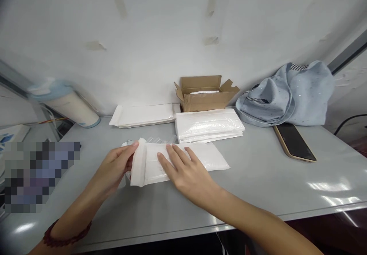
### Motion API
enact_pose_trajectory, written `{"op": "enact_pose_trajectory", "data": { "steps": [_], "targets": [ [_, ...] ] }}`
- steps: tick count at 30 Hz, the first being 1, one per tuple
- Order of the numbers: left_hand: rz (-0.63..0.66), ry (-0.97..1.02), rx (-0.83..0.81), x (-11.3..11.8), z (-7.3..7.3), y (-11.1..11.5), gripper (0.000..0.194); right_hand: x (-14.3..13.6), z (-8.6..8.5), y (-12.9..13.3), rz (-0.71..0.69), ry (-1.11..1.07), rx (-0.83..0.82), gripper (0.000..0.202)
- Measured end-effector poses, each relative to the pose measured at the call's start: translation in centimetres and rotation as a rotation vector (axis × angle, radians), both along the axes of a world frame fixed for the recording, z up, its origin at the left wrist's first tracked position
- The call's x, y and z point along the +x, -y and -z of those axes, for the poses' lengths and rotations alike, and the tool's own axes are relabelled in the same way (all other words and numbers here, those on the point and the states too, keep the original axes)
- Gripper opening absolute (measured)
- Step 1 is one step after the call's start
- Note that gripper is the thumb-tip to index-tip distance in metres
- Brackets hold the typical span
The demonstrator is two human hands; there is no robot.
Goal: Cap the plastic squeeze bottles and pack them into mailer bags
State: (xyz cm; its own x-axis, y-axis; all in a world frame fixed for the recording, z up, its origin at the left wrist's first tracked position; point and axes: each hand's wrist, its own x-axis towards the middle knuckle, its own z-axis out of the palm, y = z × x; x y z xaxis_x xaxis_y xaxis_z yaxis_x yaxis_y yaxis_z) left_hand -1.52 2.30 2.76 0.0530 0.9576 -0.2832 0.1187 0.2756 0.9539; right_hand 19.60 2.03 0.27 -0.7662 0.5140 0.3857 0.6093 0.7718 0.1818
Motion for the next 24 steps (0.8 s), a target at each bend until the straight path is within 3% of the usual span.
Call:
{"op": "enact_pose_trajectory", "data": {
  "steps": [4,7,10,12,15,18,21,24],
  "targets": [
    [0.234,-0.242,0.256,-0.1,-0.2,0.4,0.040,0.3,-0.2,-0.2,-0.017,-0.044,0.018,0.038],
    [0.383,-0.483,0.574,-0.3,0.1,0.7,0.028,0.3,-0.2,-0.4,-0.027,-0.082,0.029,0.034],
    [0.466,-0.633,0.877,-0.5,0.6,0.6,0.043,0.6,-0.3,-0.7,-0.024,-0.164,0.048,0.032],
    [0.482,-0.703,0.973,-0.6,0.9,0.4,0.052,0.8,-0.4,-0.9,-0.027,-0.218,0.065,0.033],
    [0.426,-0.756,1.022,-0.4,1.6,0.2,0.024,0.9,-0.4,-0.8,-0.049,-0.271,0.104,0.031],
    [0.391,-0.664,1.021,0.2,1.9,0.1,0.027,0.9,-0.6,-0.2,-0.072,-0.338,0.176,0.024],
    [0.347,-0.489,0.894,1.0,1.4,0.2,0.018,0.9,-1.1,0.4,-0.063,-0.479,0.304,0.026],
    [0.256,-0.330,0.590,1.9,0.0,-0.2,0.020,1.0,-1.7,0.5,-0.012,-0.596,0.457,0.027]
  ]
}}
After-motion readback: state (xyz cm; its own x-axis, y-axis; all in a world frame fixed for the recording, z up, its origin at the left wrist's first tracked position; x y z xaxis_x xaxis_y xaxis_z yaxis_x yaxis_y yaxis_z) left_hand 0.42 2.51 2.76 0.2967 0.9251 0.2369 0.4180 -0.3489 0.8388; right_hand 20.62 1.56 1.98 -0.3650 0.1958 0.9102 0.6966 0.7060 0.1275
